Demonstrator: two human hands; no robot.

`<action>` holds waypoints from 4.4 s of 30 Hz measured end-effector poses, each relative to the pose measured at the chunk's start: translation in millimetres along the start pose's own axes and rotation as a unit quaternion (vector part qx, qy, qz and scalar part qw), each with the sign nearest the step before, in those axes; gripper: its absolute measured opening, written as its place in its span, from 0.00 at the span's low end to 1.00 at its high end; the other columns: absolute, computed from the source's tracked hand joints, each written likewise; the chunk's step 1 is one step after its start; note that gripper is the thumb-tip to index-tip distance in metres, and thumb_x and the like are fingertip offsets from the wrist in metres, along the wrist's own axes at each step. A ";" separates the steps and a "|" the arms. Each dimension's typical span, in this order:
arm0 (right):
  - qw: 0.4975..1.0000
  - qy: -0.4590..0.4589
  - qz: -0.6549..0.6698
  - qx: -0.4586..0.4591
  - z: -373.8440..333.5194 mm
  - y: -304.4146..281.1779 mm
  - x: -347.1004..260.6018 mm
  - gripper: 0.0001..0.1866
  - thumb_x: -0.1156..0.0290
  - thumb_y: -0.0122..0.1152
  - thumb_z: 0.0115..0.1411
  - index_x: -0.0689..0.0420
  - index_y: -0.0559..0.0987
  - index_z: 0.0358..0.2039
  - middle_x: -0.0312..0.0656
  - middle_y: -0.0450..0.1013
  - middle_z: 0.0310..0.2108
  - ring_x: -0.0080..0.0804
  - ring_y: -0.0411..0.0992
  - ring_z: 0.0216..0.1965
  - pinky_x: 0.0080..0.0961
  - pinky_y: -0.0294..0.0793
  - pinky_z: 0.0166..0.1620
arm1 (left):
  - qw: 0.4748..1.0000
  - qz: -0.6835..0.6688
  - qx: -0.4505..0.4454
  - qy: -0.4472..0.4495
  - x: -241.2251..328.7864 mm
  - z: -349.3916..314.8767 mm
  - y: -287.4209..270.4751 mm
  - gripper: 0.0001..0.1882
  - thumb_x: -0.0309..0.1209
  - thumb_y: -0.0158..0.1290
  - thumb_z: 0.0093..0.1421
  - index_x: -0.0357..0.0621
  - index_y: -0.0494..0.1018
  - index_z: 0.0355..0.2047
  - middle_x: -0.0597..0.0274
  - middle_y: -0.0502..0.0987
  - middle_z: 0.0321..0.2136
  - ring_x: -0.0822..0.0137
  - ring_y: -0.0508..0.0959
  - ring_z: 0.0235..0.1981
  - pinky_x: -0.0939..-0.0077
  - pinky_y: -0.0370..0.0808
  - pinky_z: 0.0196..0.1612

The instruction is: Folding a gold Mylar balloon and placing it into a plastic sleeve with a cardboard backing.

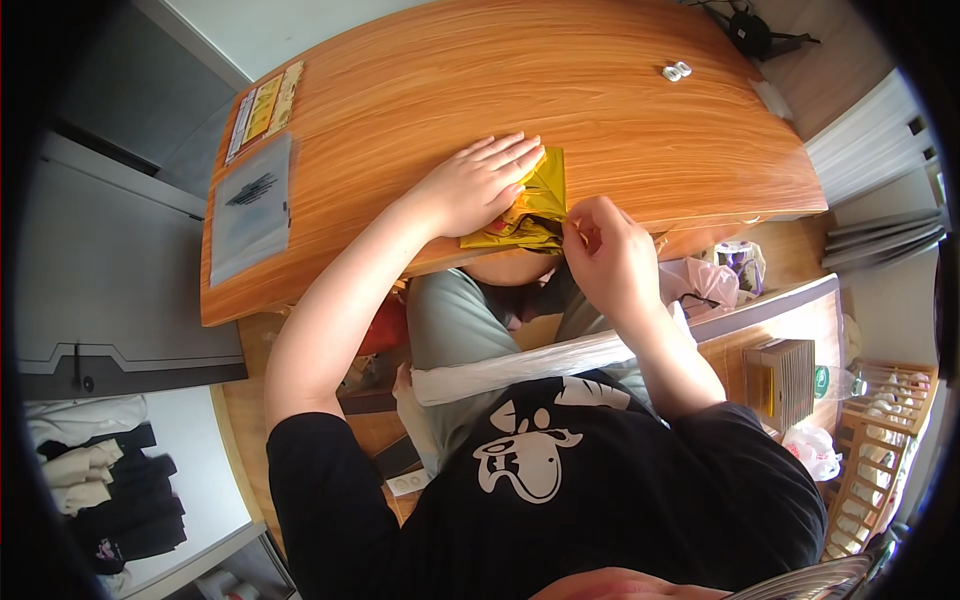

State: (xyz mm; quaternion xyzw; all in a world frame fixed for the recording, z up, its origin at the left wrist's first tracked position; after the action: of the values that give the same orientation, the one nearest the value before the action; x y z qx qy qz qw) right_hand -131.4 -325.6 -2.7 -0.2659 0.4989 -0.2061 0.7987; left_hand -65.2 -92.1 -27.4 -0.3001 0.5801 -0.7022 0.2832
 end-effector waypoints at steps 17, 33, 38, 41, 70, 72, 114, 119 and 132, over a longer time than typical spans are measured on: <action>0.986 -0.151 0.066 -0.007 -20.3 4.7 40.0 0.12 0.81 0.72 0.50 0.58 0.83 0.36 0.42 0.76 0.31 0.40 0.76 0.31 0.33 0.77 0.35 | 0.999 -0.030 0.011 0.001 -2.0 -1.7 1.6 0.30 0.39 0.41 0.75 0.45 0.53 0.75 0.54 0.56 0.75 0.54 0.55 0.75 0.58 0.51 0.77; 0.892 -0.415 -0.074 -0.161 42.9 -23.2 51.4 0.25 0.72 0.72 0.50 0.53 0.83 0.52 0.38 0.79 0.54 0.38 0.74 0.58 0.38 0.71 0.58 | 0.999 -0.037 0.016 0.012 -2.9 -1.1 -0.4 0.30 0.39 0.42 0.76 0.45 0.54 0.75 0.53 0.56 0.74 0.52 0.55 0.75 0.57 0.51 0.76; 0.914 -0.363 -0.009 -0.179 50.8 -21.4 42.8 0.14 0.78 0.65 0.56 0.57 0.83 0.44 0.42 0.79 0.51 0.42 0.75 0.52 0.39 0.72 0.54 | 1.000 -0.024 0.013 0.012 -1.5 -2.6 -2.6 0.30 0.38 0.41 0.75 0.45 0.54 0.74 0.51 0.57 0.74 0.52 0.56 0.75 0.57 0.51 0.76; 0.924 -0.339 0.109 -0.138 58.3 -7.0 37.4 0.09 0.79 0.61 0.58 0.58 0.81 0.40 0.44 0.80 0.46 0.44 0.75 0.48 0.39 0.72 0.53 | 0.999 -0.033 0.011 0.005 0.1 -2.3 -4.1 0.30 0.38 0.42 0.75 0.44 0.54 0.74 0.51 0.57 0.74 0.51 0.56 0.75 0.56 0.51 0.76; 0.977 -0.142 0.005 -0.161 82.9 36.3 18.8 0.12 0.64 0.52 0.70 0.59 0.78 0.41 0.57 0.79 0.32 0.59 0.78 0.35 0.51 0.77 0.39 | 0.986 -0.140 0.044 -0.072 -6.7 -16.1 -26.3 0.39 0.33 0.52 0.67 0.54 0.51 0.76 0.53 0.52 0.76 0.56 0.52 0.77 0.38 0.33 0.76; 0.977 -0.135 -0.004 -0.163 83.6 35.6 18.1 0.13 0.63 0.52 0.71 0.59 0.78 0.40 0.57 0.79 0.32 0.59 0.78 0.35 0.51 0.77 0.39 | 0.981 -0.161 0.011 -0.105 -8.1 -34.0 -38.6 0.40 0.32 0.54 0.66 0.54 0.51 0.76 0.55 0.51 0.76 0.57 0.51 0.77 0.37 0.32 0.76; 0.983 -0.099 -0.047 -0.144 84.4 46.9 18.4 0.11 0.64 0.57 0.69 0.60 0.79 0.40 0.56 0.79 0.31 0.59 0.78 0.34 0.48 0.77 0.38 | 0.986 -0.072 0.122 -0.088 64.1 -64.1 -20.7 0.34 0.33 0.57 0.64 0.43 0.63 0.70 0.49 0.60 0.72 0.50 0.61 0.73 0.42 0.53 0.74; 0.983 -0.081 -0.038 -0.160 85.3 44.4 13.5 0.12 0.64 0.58 0.69 0.61 0.78 0.40 0.56 0.79 0.30 0.58 0.78 0.34 0.47 0.77 0.37 | 0.981 0.007 0.127 -0.144 101.4 -53.4 3.4 0.41 0.50 0.60 0.61 0.36 0.64 0.67 0.42 0.63 0.68 0.48 0.65 0.70 0.48 0.65 0.69; 0.902 -0.412 -0.075 -0.106 67.0 -6.7 33.4 0.18 0.70 0.69 0.60 0.56 0.82 0.51 0.45 0.78 0.49 0.39 0.79 0.46 0.37 0.78 0.48 | 0.994 -0.050 0.054 -0.076 79.5 -61.3 -15.7 0.46 0.53 0.61 0.61 0.35 0.60 0.69 0.43 0.63 0.69 0.48 0.64 0.70 0.53 0.63 0.71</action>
State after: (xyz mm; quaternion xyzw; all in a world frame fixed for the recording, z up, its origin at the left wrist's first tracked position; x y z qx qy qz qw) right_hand -57.1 -336.0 2.7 -0.4467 0.1223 -0.0837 0.8823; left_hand -164.5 -109.3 -13.5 -0.3654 0.5028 -0.7207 0.3070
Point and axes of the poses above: each hand's wrist, its own z-axis towards the middle knuckle, its own y-axis out of the palm, x = y × z, the point moved 1 cm from there along z, towards the middle knuckle
